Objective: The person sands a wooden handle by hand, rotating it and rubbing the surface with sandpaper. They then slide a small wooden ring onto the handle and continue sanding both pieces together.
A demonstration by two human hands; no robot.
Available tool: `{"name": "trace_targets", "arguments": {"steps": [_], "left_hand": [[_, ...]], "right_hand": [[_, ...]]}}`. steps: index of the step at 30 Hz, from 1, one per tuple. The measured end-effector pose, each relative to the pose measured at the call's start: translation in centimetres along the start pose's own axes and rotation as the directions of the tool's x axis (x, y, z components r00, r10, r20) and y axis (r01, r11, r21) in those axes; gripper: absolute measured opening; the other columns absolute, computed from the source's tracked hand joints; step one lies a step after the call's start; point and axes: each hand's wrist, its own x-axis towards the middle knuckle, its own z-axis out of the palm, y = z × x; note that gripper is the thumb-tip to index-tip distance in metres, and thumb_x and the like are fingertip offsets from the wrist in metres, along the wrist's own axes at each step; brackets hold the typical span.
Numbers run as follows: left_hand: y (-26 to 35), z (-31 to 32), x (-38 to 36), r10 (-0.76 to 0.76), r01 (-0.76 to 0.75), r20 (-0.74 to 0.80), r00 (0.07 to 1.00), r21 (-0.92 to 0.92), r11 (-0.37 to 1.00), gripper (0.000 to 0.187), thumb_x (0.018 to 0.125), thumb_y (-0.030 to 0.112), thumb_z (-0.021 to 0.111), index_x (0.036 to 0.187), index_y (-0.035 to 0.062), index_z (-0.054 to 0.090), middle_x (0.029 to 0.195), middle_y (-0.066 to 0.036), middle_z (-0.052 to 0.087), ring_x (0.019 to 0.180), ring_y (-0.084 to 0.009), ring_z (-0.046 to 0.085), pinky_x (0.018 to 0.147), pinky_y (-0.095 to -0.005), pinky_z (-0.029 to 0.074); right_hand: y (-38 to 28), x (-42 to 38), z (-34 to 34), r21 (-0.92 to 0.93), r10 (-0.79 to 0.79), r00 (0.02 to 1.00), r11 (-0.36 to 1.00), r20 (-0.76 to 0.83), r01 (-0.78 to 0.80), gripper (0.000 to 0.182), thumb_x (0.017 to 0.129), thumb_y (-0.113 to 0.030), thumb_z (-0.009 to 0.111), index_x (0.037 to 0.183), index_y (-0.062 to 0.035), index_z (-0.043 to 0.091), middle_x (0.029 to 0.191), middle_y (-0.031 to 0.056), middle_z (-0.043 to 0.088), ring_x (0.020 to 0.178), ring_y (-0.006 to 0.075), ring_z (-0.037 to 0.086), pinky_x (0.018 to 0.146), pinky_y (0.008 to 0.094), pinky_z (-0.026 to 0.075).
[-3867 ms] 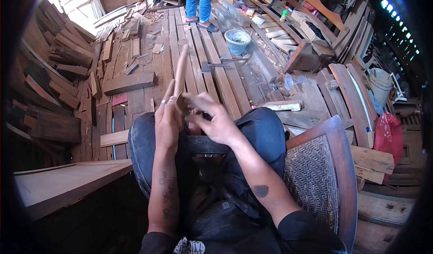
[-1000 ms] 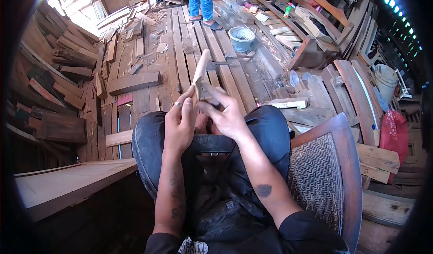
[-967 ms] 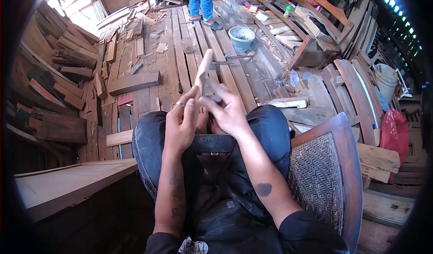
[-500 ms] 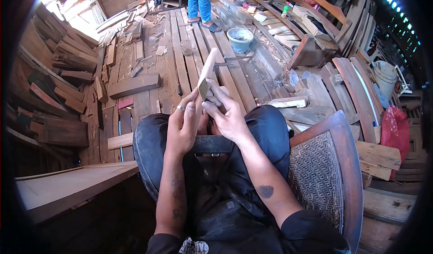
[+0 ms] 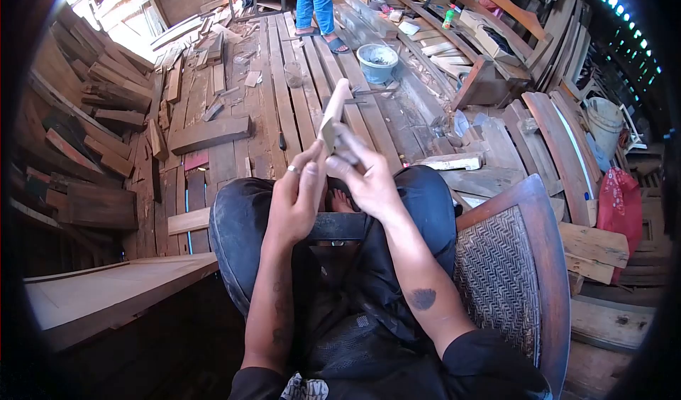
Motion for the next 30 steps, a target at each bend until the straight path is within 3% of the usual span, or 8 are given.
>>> {"name": "trace_targets", "arguments": {"steps": [1, 5, 6, 10, 15, 20, 25, 30], "left_hand": [[-0.6, -0.2, 0.0, -0.024, 0.022, -0.032, 0.999, -0.04, 0.999, 0.044, 0.112, 0.024, 0.044, 0.145, -0.0028, 0.055, 0.106, -0.01, 0.071, 0.095, -0.0112, 0.063, 0.088, -0.0294, 0.051], [-0.8, -0.2, 0.1, 0.096, -0.097, 0.056, 0.994, 0.005, 0.995, 0.042, 0.111, 0.021, 0.046, 0.144, -0.0025, 0.056, 0.112, -0.014, 0.072, 0.102, -0.014, 0.064, 0.094, -0.0317, 0.05], [0.6, -0.3, -0.2, -0.008, 0.011, 0.129, 0.992, -0.021, 1.0, 0.04, 0.109, 0.015, 0.046, 0.144, -0.0027, 0.056, 0.116, -0.015, 0.072, 0.106, -0.0161, 0.064, 0.098, -0.0329, 0.049], [1.6, 0.0, -0.7, 0.024, -0.024, 0.314, 0.949, -0.004, 1.0, 0.041, 0.108, 0.009, 0.044, 0.146, -0.0042, 0.054, 0.096, -0.01, 0.071, 0.082, -0.0132, 0.067, 0.08, -0.0296, 0.054], [0.4, 0.0, -0.3, 0.073, -0.069, 0.162, 0.984, -0.029, 0.997, 0.041, 0.111, 0.015, 0.042, 0.145, -0.0046, 0.053, 0.097, -0.01, 0.07, 0.089, -0.013, 0.066, 0.083, -0.0301, 0.053], [-0.3, -0.7, -0.4, -0.047, 0.05, 0.04, 0.998, -0.078, 0.996, 0.043, 0.111, 0.02, 0.044, 0.146, -0.005, 0.051, 0.115, -0.015, 0.071, 0.103, -0.0163, 0.064, 0.095, -0.0327, 0.05], [0.5, 0.2, -0.4, 0.154, -0.162, 0.204, 0.967, 0.023, 0.987, 0.043, 0.106, 0.009, 0.05, 0.147, -0.0043, 0.052, 0.114, -0.017, 0.073, 0.104, -0.0193, 0.069, 0.096, -0.035, 0.051], [2.9, 0.0, -0.5, -0.134, 0.062, 0.387, 0.913, 0.192, 0.979, 0.05, 0.104, 0.012, 0.051, 0.152, -0.0037, 0.046, 0.124, -0.019, 0.07, 0.116, -0.0205, 0.064, 0.105, -0.0317, 0.045]], "right_hand": [[0.3, -0.3, 0.7, 0.146, 0.034, 0.998, 0.988, 0.044, -0.04, 0.059, 0.099, -0.004, 0.067, 0.154, -0.0034, 0.047, 0.128, 0.0119, 0.064, 0.119, 0.0185, 0.064, 0.103, 0.0308, 0.05], [-0.5, 0.6, -0.3, 0.038, 0.057, 0.998, 0.998, -0.022, -0.056, 0.059, 0.1, -0.004, 0.068, 0.155, -0.0037, 0.047, 0.126, 0.0083, 0.068, 0.113, 0.0143, 0.064, 0.099, 0.0285, 0.051], [-0.9, 0.9, -0.7, 0.06, 0.074, 0.988, 0.996, -0.132, -0.067, 0.059, 0.1, -0.005, 0.068, 0.155, -0.0041, 0.048, 0.127, 0.0076, 0.068, 0.111, 0.0127, 0.064, 0.098, 0.0277, 0.051], [-0.4, 2.3, -4.0, 0.122, 0.051, 0.921, 0.992, -0.387, -0.004, 0.058, 0.099, -0.007, 0.069, 0.154, -0.0034, 0.049, 0.133, 0.01, 0.066, 0.114, 0.0119, 0.061, 0.099, 0.0275, 0.049], [-1.7, 0.7, -2.2, -0.233, -0.11, 0.989, 0.969, -0.104, 0.083, 0.054, 0.098, -0.005, 0.071, 0.149, -0.0034, 0.055, 0.11, 0.0065, 0.064, 0.106, 0.0129, 0.063, 0.094, 0.0297, 0.051], [-0.8, -0.2, 0.4, 0.128, -0.016, 0.995, 0.992, 0.094, 0.004, 0.056, 0.096, -0.002, 0.072, 0.15, -0.0049, 0.054, 0.115, 0.0058, 0.062, 0.109, 0.0141, 0.063, 0.095, 0.0302, 0.051], [-1.0, 1.5, -2.5, -0.012, 0.03, 0.948, 0.999, -0.316, -0.036, 0.06, 0.099, -0.011, 0.072, 0.153, -0.0011, 0.048, 0.127, 0.0089, 0.067, 0.112, 0.0125, 0.063, 0.098, 0.0286, 0.051], [-2.0, 1.8, -4.6, 0.11, 0.037, 0.909, 0.994, -0.414, 0.01, 0.059, 0.099, -0.009, 0.071, 0.153, 0.002, 0.048, 0.127, 0.0123, 0.068, 0.115, 0.0136, 0.063, 0.1, 0.0287, 0.05]]}}
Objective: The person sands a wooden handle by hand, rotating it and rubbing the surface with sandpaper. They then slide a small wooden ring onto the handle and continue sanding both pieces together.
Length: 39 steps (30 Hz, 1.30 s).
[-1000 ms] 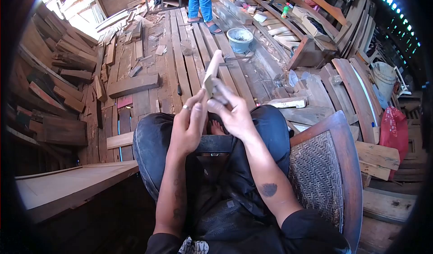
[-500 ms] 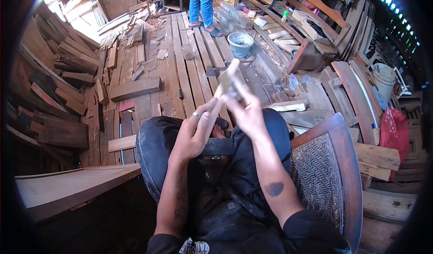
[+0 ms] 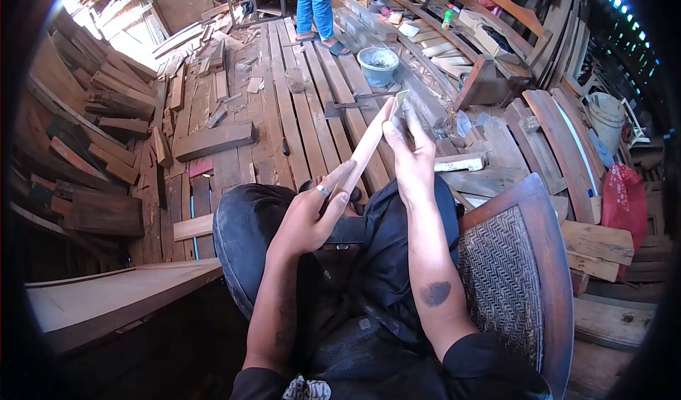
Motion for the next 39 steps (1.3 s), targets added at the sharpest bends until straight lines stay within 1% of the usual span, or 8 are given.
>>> {"name": "trace_targets", "arguments": {"steps": [13, 16, 20, 22, 25, 27, 32, 39], "left_hand": [[-2.0, 0.5, 0.4, 0.01, -0.014, -0.111, 0.994, -0.036, 0.999, 0.055, 0.106, 0.009, 0.047, 0.158, -0.0058, 0.034, 0.148, -0.02, 0.054, 0.138, -0.0208, 0.05, 0.114, -0.0333, 0.037], [-2.2, 0.7, 0.6, 0.066, -0.089, -0.279, 0.958, -0.068, 0.994, 0.055, 0.106, 0.01, 0.042, 0.159, -0.0027, 0.033, 0.13, -0.021, 0.064, 0.119, -0.0264, 0.064, 0.102, -0.0364, 0.048], [-5.5, 0.4, 1.4, 0.176, -0.223, -0.459, 0.871, -0.048, 0.974, 0.053, 0.107, 0.01, 0.037, 0.159, -0.0008, 0.035, 0.123, -0.013, 0.065, 0.102, -0.0154, 0.061, 0.092, -0.0294, 0.051], [-4.2, 0.2, 1.0, 0.004, -0.093, -0.378, 0.926, -0.217, 0.972, 0.052, 0.108, 0.011, 0.037, 0.158, -0.0019, 0.036, 0.12, -0.011, 0.065, 0.099, -0.0136, 0.061, 0.089, -0.0281, 0.05], [-3.3, 0.8, 0.6, -0.08, 0.019, -0.307, 0.948, -0.198, 0.98, 0.05, 0.108, 0.012, 0.037, 0.155, -0.0024, 0.042, 0.11, -0.011, 0.068, 0.094, -0.0138, 0.061, 0.085, -0.0297, 0.051], [-2.8, 0.6, 0.5, -0.087, 0.057, -0.189, 0.978, -0.16, 0.986, 0.05, 0.109, 0.014, 0.037, 0.154, -0.0061, 0.043, 0.131, -0.014, 0.064, 0.114, -0.016, 0.06, 0.097, -0.0285, 0.048], [-2.7, 0.7, 0.4, -0.109, 0.1, -0.068, 0.992, -0.121, 0.988, 0.053, 0.104, 0.01, 0.036, 0.154, -0.0055, 0.042, 0.127, -0.012, 0.064, 0.111, -0.0148, 0.059, 0.098, -0.0273, 0.046], [-3.1, 1.1, 0.6, -0.034, -0.002, -0.207, 0.978, -0.172, 0.985, 0.053, 0.105, 0.014, 0.036, 0.155, -0.0024, 0.043, 0.099, -0.004, 0.065, 0.079, -0.009, 0.058, 0.072, -0.0235, 0.047]], "right_hand": [[1.2, -1.9, 1.6, -0.161, -0.036, 0.979, 0.985, 0.201, 0.069, 0.056, 0.098, -0.01, 0.072, 0.149, 0.0015, 0.052, 0.132, 0.0164, 0.064, 0.121, 0.022, 0.065, 0.107, 0.0338, 0.049], [2.0, -2.9, 2.5, -0.189, -0.073, 0.929, 0.97, 0.362, 0.15, 0.057, 0.096, -0.013, 0.074, 0.147, 0.0004, 0.054, 0.13, 0.0177, 0.065, 0.124, 0.0261, 0.065, 0.107, 0.0366, 0.049], [1.7, -4.1, 3.6, -0.3, -0.058, 0.881, 0.928, 0.47, 0.221, 0.055, 0.097, -0.014, 0.073, 0.148, -0.0069, 0.056, 0.12, 0.0109, 0.067, 0.091, 0.015, 0.063, 0.072, 0.0276, 0.05], [1.5, -4.4, 3.9, -0.334, -0.047, 0.883, 0.915, 0.467, 0.226, 0.055, 0.096, -0.015, 0.073, 0.148, -0.0073, 0.056, 0.119, 0.0108, 0.067, 0.085, 0.0134, 0.062, 0.066, 0.0255, 0.048], [2.3, -3.8, 3.8, -0.301, -0.183, 0.89, 0.897, 0.418, 0.325, 0.055, 0.098, -0.012, 0.071, 0.149, -0.0015, 0.053, 0.13, 0.0187, 0.065, 0.107, 0.0228, 0.068, 0.092, 0.0319, 0.053], [2.1, -3.0, 3.2, -0.312, -0.178, 0.928, 0.907, 0.328, 0.284, 0.054, 0.1, -0.01, 0.067, 0.151, -0.0026, 0.051, 0.133, 0.0199, 0.065, 0.123, 0.0269, 0.064, 0.105, 0.036, 0.048], [1.8, -0.5, 1.2, -0.349, -0.154, 0.97, 0.912, 0.189, 0.213, 0.047, 0.105, -0.012, 0.058, 0.149, 0.0028, 0.05, 0.15, 0.0236, 0.055, 0.144, 0.0294, 0.049, 0.119, 0.0361, 0.036], [2.2, -1.9, 2.1, -0.481, -0.175, 0.949, 0.829, 0.261, 0.285, 0.045, 0.103, -0.008, 0.061, 0.147, 0.0027, 0.053, 0.138, 0.0199, 0.062, 0.13, 0.0309, 0.06, 0.113, 0.0362, 0.042]]}}
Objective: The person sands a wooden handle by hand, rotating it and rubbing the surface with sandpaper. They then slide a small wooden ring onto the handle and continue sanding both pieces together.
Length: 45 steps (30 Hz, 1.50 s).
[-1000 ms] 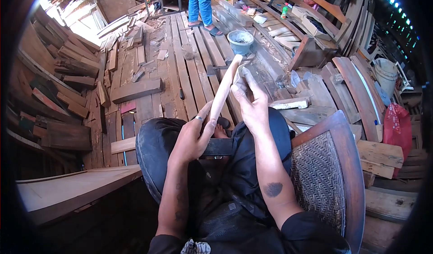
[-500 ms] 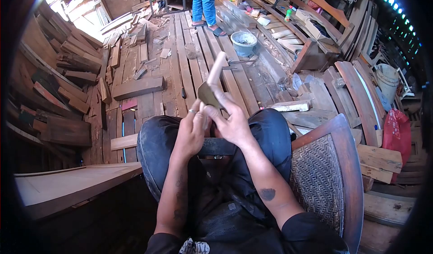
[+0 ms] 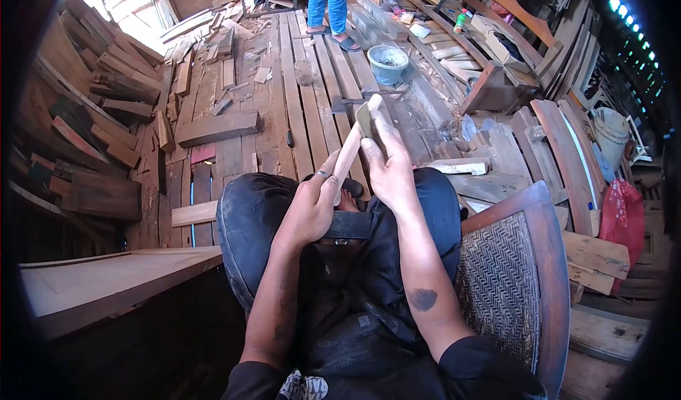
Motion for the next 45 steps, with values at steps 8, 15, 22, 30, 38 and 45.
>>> {"name": "trace_targets", "arguments": {"steps": [8, 15, 22, 30, 38, 45], "left_hand": [[1.4, -0.8, 0.5, -0.133, 0.099, -0.093, 0.987, -0.303, 0.948, 0.055, 0.105, 0.021, 0.034, 0.155, 0.001, 0.043, 0.074, 0.001, 0.055, 0.052, -0.0076, 0.047, 0.047, -0.024, 0.039], [1.5, -0.8, 0.0, -0.098, 0.115, 0.108, 0.989, -0.164, 0.98, 0.057, 0.105, 0.016, 0.034, 0.158, -0.0021, 0.038, 0.119, -0.01, 0.064, 0.096, -0.0117, 0.06, 0.087, -0.0253, 0.05], [1.9, -2.1, 0.3, -0.129, 0.104, -0.08, 0.988, -0.262, 0.959, 0.054, 0.105, 0.014, 0.035, 0.156, -0.0013, 0.042, 0.097, 0.0, 0.06, 0.077, -0.004, 0.052, 0.067, -0.0199, 0.043], [-0.1, -0.9, 0.2, -0.078, 0.077, -0.006, 0.997, -0.108, 0.991, 0.053, 0.108, 0.018, 0.036, 0.159, -0.0003, 0.038, 0.095, -0.001, 0.062, 0.075, -0.0074, 0.054, 0.066, -0.0239, 0.046], [-0.8, -1.5, 0.4, -0.12, 0.111, -0.131, 0.984, -0.073, 0.991, 0.045, 0.108, 0.02, 0.038, 0.144, -0.0027, 0.052, 0.085, -0.002, 0.061, 0.07, -0.0085, 0.055, 0.061, -0.0268, 0.046], [0.8, -0.3, 0.2, -0.033, 0.032, -0.095, 0.995, -0.005, 0.999, 0.051, 0.11, 0.026, 0.036, 0.153, 0.0006, 0.047, 0.089, -0.019, 0.067, 0.072, -0.0189, 0.062, 0.076, -0.0344, 0.053]], "right_hand": [[-3.7, -2.2, 1.1, 0.084, 0.044, 0.944, 0.994, 0.327, -0.075, 0.05, 0.099, -0.006, 0.065, 0.148, 0.0, 0.054, 0.123, 0.0178, 0.064, 0.116, 0.0282, 0.063, 0.103, 0.0353, 0.047], [0.4, 0.0, -0.1, -0.034, 0.079, 0.996, 0.996, 0.034, -0.078, 0.049, 0.101, -0.006, 0.064, 0.148, -0.0006, 0.054, 0.112, 0.0118, 0.063, 0.107, 0.0201, 0.062, 0.098, 0.0323, 0.048], [-2.4, -3.0, 2.5, 0.221, 0.055, 0.928, 0.965, 0.367, -0.145, 0.052, 0.099, -0.002, 0.064, 0.149, -0.005, 0.054, 0.135, 0.0172, 0.063, 0.121, 0.0263, 0.063, 0.105, 0.035, 0.047], [0.1, -1.4, 2.0, 0.347, 0.231, 0.958, 0.896, 0.169, -0.277, 0.05, 0.102, -0.006, 0.063, 0.15, 0.0003, 0.051, 0.138, 0.015, 0.064, 0.127, 0.0206, 0.061, 0.108, 0.0353, 0.047], [-1.7, -2.8, 3.1, 0.5, 0.153, 0.888, 0.78, 0.433, -0.378, 0.058, 0.101, 0.001, 0.063, 0.156, -0.0057, 0.045, 0.15, 0.011, 0.055, 0.127, 0.015, 0.059, 0.108, 0.0288, 0.047], [-1.3, -0.9, 2.2, 0.444, 0.24, 0.944, 0.837, 0.226, -0.319, 0.059, 0.103, 0.002, 0.058, 0.159, -0.0082, 0.042, 0.141, 0.0104, 0.063, 0.119, 0.0119, 0.061, 0.103, 0.0281, 0.048]]}}
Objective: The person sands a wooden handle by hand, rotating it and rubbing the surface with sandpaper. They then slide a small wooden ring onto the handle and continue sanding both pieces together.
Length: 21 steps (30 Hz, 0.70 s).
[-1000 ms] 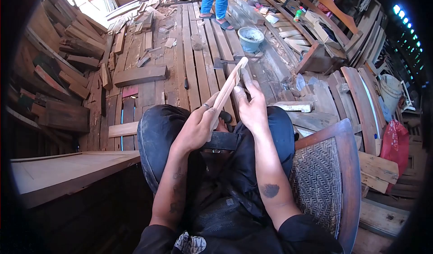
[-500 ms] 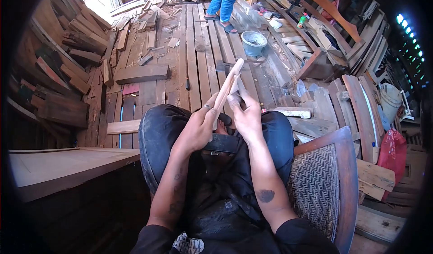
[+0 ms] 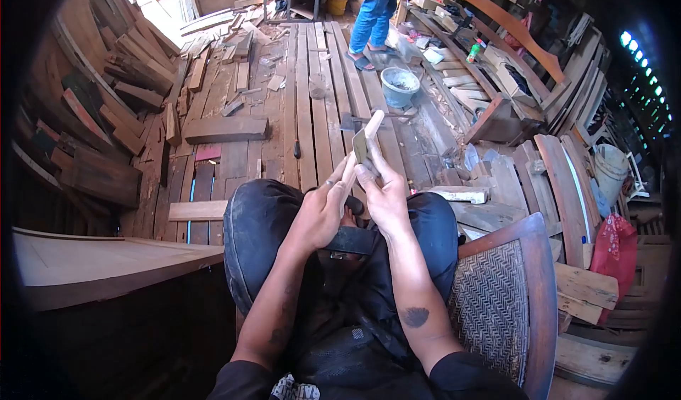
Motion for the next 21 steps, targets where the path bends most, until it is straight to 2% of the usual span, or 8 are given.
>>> {"name": "trace_targets", "arguments": {"steps": [3, 4, 7, 11, 15, 17, 19, 21], "left_hand": [[0.1, 0.0, 0.0, -0.062, 0.066, -0.057, 0.997, 0.088, 0.994, 0.054, 0.112, 0.036, 0.035, 0.15, 0.0002, 0.049, 0.096, -0.027, 0.069, 0.081, -0.0289, 0.071, 0.082, -0.0401, 0.054], [-0.1, -0.1, 0.2, -0.045, 0.055, -0.095, 0.994, 0.108, 0.993, 0.058, 0.113, 0.043, 0.034, 0.148, -0.0006, 0.05, 0.104, -0.032, 0.069, 0.101, -0.0414, 0.073, 0.088, -0.0454, 0.053], [-0.6, -0.2, 0.4, -0.053, 0.074, -0.118, 0.992, 0.183, 0.98, 0.069, 0.113, 0.052, 0.029, 0.114, -0.0073, 0.065, 0.083, -0.014, 0.066, 0.08, -0.018, 0.061, 0.075, -0.0377, 0.051], [0.1, -0.4, 0.1, -0.032, 0.031, 0.003, 0.999, 0.164, 0.986, 0.061, 0.113, 0.046, 0.029, 0.149, 0.0018, 0.05, 0.117, -0.031, 0.069, 0.12, -0.0439, 0.065, 0.097, -0.0446, 0.051], [-1.1, -0.1, 0.5, -0.161, 0.161, -0.064, 0.985, -0.001, 0.987, 0.073, 0.112, 0.057, 0.027, 0.146, -0.0021, 0.052, 0.085, -0.023, 0.068, 0.083, -0.0355, 0.068, 0.08, -0.0467, 0.052], [-1.8, -0.6, 0.9, -0.197, 0.199, -0.035, 0.98, 0.062, 0.978, 0.08, 0.11, 0.063, 0.024, 0.144, -0.0029, 0.055, 0.075, -0.013, 0.061, 0.072, -0.0243, 0.059, 0.07, -0.0412, 0.048], [-1.6, -0.6, 0.9, -0.119, 0.125, -0.044, 0.992, 0.142, 0.982, 0.083, 0.109, 0.066, 0.023, 0.145, -0.0008, 0.057, 0.078, -0.004, 0.06, 0.07, -0.012, 0.056, 0.062, -0.0295, 0.046], [-1.3, -0.1, 0.2, -0.046, 0.052, -0.07, 0.997, 0.094, 0.994, 0.076, 0.11, 0.061, 0.026, 0.144, 0.0003, 0.058, 0.077, -0.002, 0.058, 0.067, -0.0097, 0.053, 0.06, -0.028, 0.043]], "right_hand": [[0.1, -0.6, -0.2, -0.185, 0.02, 0.996, 0.983, 0.088, -0.004, 0.059, 0.103, 0.003, 0.058, 0.159, -0.0066, 0.041, 0.142, 0.0102, 0.062, 0.12, 0.0113, 0.06, 0.104, 0.0285, 0.048], [-0.5, -1.2, 0.2, -0.192, 0.023, 0.99, 0.981, 0.139, 0.004, 0.059, 0.102, 0.002, 0.059, 0.158, -0.005, 0.041, 0.142, 0.0102, 0.063, 0.12, 0.0113, 0.06, 0.104, 0.0286, 0.047], [0.9, -1.5, 0.7, -0.051, 0.017, 0.987, 0.999, 0.157, -0.009, 0.057, 0.104, -0.004, 0.062, 0.158, -0.0045, 0.042, 0.135, 0.0082, 0.065, 0.117, 0.0118, 0.06, 0.102, 0.0289, 0.049], [0.7, 0.2, -0.4, -0.002, 0.059, 0.998, 0.998, -0.007, -0.059, 0.055, 0.105, -0.006, 0.059, 0.158, -0.0054, 0.043, 0.137, 0.0092, 0.064, 0.117, 0.0129, 0.061, 0.1, 0.0294, 0.052], [-0.1, -0.6, -0.7, -0.262, -0.029, 0.981, 0.962, 0.19, 0.079, 0.057, 0.103, 0.0, 0.058, 0.157, -0.0045, 0.042, 0.142, 0.0162, 0.063, 0.124, 0.0143, 0.06, 0.105, 0.0284, 0.047], [-0.1, -1.2, 0.3, -0.161, -0.035, 0.969, 0.984, 0.244, 0.076, 0.056, 0.102, 0.0, 0.058, 0.156, -0.0043, 0.043, 0.15, 0.0169, 0.058, 0.136, 0.0171, 0.052, 0.112, 0.0282, 0.04], [1.5, -0.2, 0.2, -0.151, -0.103, 0.98, 0.98, 0.17, 0.129, 0.056, 0.102, 0.0, 0.058, 0.157, -0.0049, 0.043, 0.138, 0.0146, 0.067, 0.118, 0.0139, 0.063, 0.101, 0.0271, 0.048], [0.4, 0.1, -0.5, -0.15, 0.054, 0.997, 0.988, 0.058, -0.045, 0.056, 0.103, -0.002, 0.059, 0.157, -0.0061, 0.043, 0.123, 0.0124, 0.073, 0.091, 0.0097, 0.064, 0.084, 0.0271, 0.053]]}}
